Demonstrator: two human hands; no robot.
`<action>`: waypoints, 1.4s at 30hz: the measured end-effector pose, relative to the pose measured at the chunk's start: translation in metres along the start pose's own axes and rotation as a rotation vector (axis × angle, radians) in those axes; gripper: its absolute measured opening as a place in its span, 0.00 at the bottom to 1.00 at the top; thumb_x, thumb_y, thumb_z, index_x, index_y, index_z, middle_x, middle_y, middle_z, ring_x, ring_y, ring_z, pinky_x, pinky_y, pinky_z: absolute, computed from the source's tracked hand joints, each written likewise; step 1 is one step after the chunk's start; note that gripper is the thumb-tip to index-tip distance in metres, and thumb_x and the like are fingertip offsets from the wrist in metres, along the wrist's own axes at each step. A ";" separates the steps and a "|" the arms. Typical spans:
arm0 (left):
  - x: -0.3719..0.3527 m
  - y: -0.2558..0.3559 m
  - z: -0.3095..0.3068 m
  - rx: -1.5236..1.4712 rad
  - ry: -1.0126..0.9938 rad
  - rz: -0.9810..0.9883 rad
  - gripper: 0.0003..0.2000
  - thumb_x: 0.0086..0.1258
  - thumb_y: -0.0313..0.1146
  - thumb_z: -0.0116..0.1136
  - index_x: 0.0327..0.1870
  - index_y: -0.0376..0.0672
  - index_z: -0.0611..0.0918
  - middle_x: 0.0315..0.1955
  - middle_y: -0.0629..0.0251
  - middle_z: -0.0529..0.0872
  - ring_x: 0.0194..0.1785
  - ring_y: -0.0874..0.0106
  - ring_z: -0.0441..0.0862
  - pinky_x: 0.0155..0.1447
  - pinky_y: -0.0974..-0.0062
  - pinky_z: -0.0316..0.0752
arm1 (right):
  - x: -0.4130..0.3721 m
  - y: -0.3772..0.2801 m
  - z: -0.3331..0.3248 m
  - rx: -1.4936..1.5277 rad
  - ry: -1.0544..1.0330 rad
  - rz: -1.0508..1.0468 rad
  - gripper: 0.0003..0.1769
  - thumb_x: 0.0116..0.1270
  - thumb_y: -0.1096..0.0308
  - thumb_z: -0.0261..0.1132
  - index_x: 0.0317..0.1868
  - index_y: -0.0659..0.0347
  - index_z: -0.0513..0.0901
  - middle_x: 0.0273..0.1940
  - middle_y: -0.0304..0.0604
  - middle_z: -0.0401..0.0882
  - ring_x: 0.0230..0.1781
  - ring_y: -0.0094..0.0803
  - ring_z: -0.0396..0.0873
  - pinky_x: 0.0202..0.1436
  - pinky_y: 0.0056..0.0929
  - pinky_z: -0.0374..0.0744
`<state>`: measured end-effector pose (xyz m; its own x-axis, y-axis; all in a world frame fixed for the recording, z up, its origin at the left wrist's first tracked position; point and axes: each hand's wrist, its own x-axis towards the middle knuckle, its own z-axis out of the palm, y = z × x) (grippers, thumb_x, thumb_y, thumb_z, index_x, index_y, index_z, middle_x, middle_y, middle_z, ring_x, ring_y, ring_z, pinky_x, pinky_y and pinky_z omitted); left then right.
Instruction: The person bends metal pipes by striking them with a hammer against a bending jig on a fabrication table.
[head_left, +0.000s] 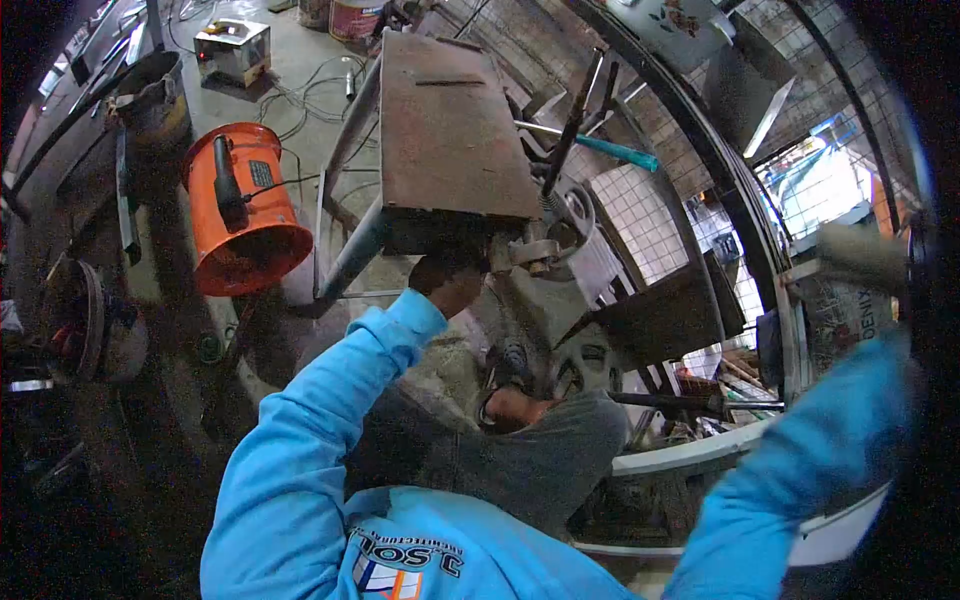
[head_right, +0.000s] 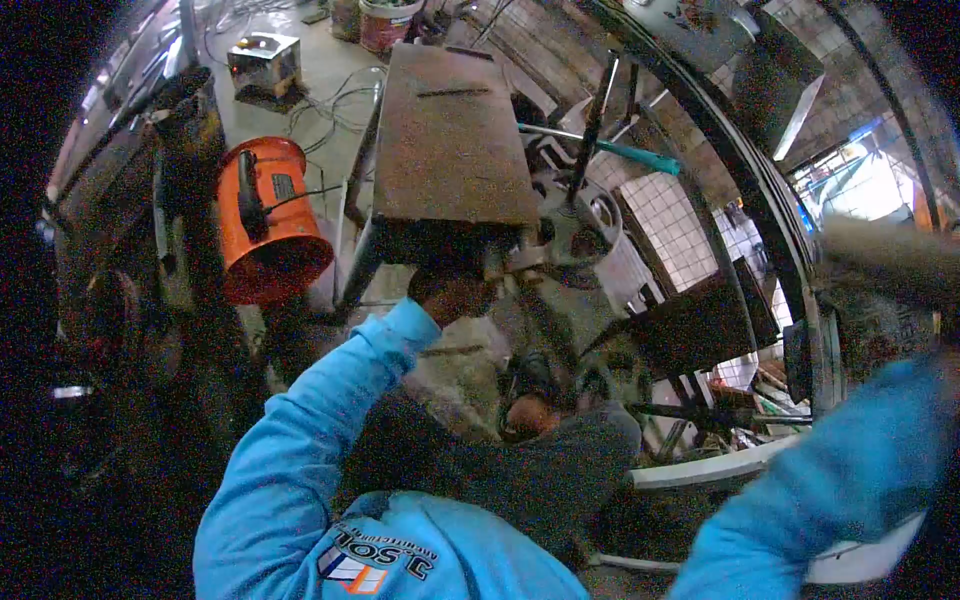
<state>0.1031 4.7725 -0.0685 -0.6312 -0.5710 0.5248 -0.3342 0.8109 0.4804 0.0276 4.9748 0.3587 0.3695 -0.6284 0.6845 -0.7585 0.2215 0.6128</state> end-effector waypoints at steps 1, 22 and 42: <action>0.004 0.000 -0.005 0.010 -0.006 0.003 0.23 0.62 0.42 0.55 0.56 0.41 0.76 0.51 0.46 0.78 0.52 0.50 0.77 0.57 0.57 0.72 | -0.041 -0.016 0.028 0.062 -0.157 0.175 0.13 0.68 0.60 0.58 0.41 0.63 0.77 0.33 0.47 0.80 0.28 0.33 0.78 0.33 0.29 0.80; -0.007 -0.013 0.012 -0.073 0.006 0.099 0.19 0.64 0.43 0.53 0.51 0.42 0.80 0.43 0.47 0.83 0.42 0.49 0.81 0.44 0.55 0.78 | -0.158 -0.087 0.053 0.575 -1.078 1.131 0.21 0.63 0.53 0.63 0.47 0.62 0.79 0.37 0.51 0.81 0.37 0.38 0.79 0.43 0.42 0.76; -0.044 0.037 0.047 -0.263 -0.220 -0.177 0.12 0.66 0.36 0.50 0.42 0.38 0.79 0.31 0.49 0.83 0.35 0.46 0.80 0.38 0.55 0.74 | -0.273 -0.142 0.053 1.302 -0.717 1.820 0.20 0.64 0.56 0.66 0.43 0.61 0.69 0.23 0.39 0.73 0.19 0.28 0.76 0.21 0.28 0.77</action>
<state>0.0857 4.8333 -0.1069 -0.7245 -0.6352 0.2677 -0.2787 0.6251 0.7291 0.0061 5.0755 0.0644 -0.7749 -0.5354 -0.3359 0.1072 0.4124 -0.9047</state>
